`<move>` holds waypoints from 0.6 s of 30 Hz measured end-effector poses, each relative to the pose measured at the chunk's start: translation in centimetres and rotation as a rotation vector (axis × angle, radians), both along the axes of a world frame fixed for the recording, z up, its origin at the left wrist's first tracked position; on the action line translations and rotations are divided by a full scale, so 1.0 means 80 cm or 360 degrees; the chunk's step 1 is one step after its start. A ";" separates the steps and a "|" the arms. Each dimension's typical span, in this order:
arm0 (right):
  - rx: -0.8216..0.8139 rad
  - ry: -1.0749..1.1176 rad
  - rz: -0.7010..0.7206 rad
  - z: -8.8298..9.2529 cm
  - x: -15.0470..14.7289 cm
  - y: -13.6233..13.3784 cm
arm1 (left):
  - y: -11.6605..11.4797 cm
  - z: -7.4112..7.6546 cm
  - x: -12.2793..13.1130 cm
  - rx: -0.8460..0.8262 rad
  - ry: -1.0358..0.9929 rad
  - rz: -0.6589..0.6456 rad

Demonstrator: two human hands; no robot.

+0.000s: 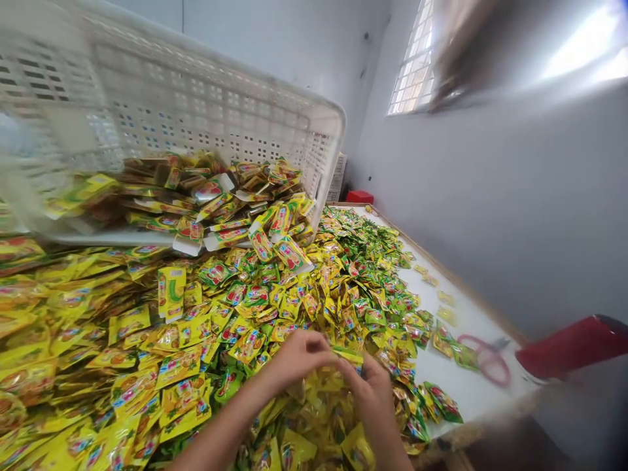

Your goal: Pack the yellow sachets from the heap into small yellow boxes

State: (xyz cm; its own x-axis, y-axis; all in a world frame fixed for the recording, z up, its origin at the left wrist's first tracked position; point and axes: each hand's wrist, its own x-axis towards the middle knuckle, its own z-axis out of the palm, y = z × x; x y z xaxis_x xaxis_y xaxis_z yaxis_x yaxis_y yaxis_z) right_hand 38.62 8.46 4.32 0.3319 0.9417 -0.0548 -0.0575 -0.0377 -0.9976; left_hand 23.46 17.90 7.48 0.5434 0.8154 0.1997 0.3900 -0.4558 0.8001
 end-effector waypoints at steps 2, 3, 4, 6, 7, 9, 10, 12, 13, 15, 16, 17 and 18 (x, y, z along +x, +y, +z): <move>-0.0060 0.0030 -0.0022 0.001 -0.005 0.000 | 0.041 0.029 -0.015 0.0254 0.0062 0.0039; -0.0085 0.0049 -0.0031 0.001 -0.008 0.000 | 0.065 0.045 -0.020 0.0397 0.0089 0.0093; -0.0110 0.0075 -0.0031 0.001 -0.010 -0.001 | 0.089 0.060 -0.023 0.0531 0.0124 0.0138; -0.0148 0.0120 -0.0026 -0.002 -0.016 -0.002 | 0.132 0.089 -0.025 0.0746 0.0221 0.0167; -0.0150 0.0127 -0.0033 -0.005 -0.019 -0.004 | 0.149 0.101 -0.025 0.0826 0.0278 0.0162; -0.0141 0.0112 -0.0052 -0.013 -0.023 -0.007 | 0.166 0.118 -0.026 0.0935 0.0384 0.0144; -0.0142 0.0097 -0.0066 -0.017 -0.023 -0.009 | 0.165 0.122 -0.029 0.0964 0.0428 0.0142; -0.0137 0.0066 -0.0077 -0.021 -0.018 -0.012 | 0.143 0.123 -0.040 0.0966 0.0490 0.0161; -0.0119 0.0048 -0.0081 -0.020 -0.014 -0.013 | 0.123 0.119 -0.049 0.0939 0.0506 0.0195; -0.0064 -0.0006 -0.0106 -0.014 -0.007 -0.012 | 0.068 0.102 -0.070 0.0842 0.0522 0.0297; -0.0035 -0.0044 -0.0118 -0.008 -0.007 -0.011 | 0.036 0.090 -0.081 0.0766 0.0510 0.0365; -0.0003 -0.0084 -0.0127 -0.003 -0.010 -0.008 | 0.004 0.074 -0.091 0.0685 0.0499 0.0412; 0.0048 -0.0126 -0.0146 0.002 -0.016 -0.005 | -0.027 0.057 -0.100 0.0550 0.0452 0.0416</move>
